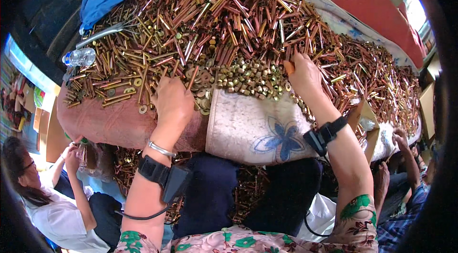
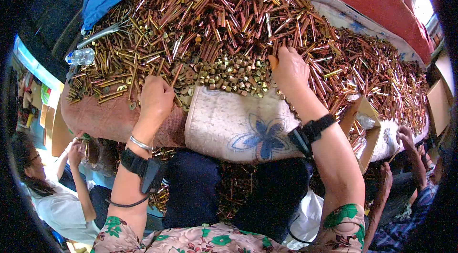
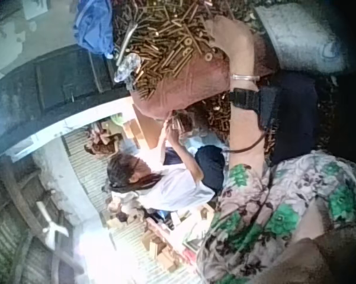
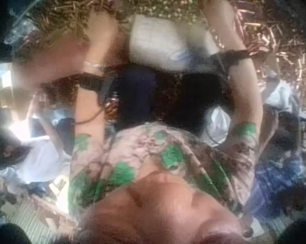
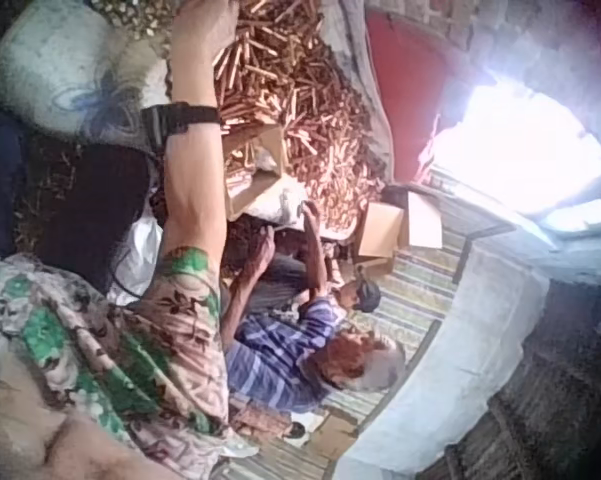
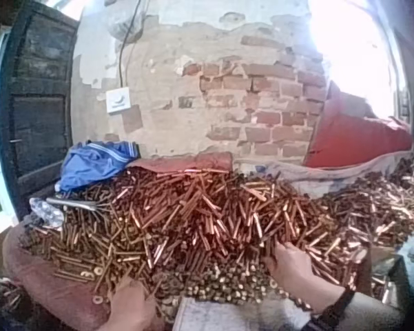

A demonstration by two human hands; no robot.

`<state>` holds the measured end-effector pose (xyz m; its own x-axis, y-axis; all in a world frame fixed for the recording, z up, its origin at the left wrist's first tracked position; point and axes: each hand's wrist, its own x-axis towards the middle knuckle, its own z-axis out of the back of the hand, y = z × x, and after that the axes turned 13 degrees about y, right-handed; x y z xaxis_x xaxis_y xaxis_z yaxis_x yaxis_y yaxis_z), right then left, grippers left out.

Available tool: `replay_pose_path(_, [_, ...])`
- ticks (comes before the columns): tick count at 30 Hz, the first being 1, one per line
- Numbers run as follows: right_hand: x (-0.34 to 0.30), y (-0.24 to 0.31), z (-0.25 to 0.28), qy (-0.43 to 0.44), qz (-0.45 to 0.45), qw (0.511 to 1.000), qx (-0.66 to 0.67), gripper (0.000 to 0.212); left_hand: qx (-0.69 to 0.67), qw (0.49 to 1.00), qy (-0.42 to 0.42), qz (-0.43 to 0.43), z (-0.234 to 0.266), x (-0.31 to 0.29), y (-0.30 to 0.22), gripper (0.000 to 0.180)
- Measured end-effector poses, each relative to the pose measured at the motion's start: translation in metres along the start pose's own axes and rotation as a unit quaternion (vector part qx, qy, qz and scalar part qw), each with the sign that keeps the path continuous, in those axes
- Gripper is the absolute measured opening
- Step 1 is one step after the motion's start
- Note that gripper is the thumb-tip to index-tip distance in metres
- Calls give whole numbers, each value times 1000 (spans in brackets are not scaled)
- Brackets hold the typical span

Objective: Assembling metal bolts with washers and nuts by hand from a large pile.

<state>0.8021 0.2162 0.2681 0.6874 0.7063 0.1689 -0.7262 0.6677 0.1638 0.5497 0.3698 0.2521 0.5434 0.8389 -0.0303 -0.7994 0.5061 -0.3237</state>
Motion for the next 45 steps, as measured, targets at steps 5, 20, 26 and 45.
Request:
replay_pose_path(5, [20, 21, 10, 86, -45, 993, -75, 33, -205, 971, -41, -113, 2, -17, 4, 12])
replay_pose_path(20, [-54, 8, 25, 128, 58, 932, 335, 16, -774, 601, 191, -58, 4, -69, -17, 22])
replay_pose_path(26, [-101, 20, 42, 159, 191, 936, 249, 19, -774, 606, 177, -49, -6, -90, -42, 16])
replay_pose_path(45, [-90, 32, 12, 155, -17, 529, 834, 9, -775, 569, 273, -27, -31, -118, -68, 13])
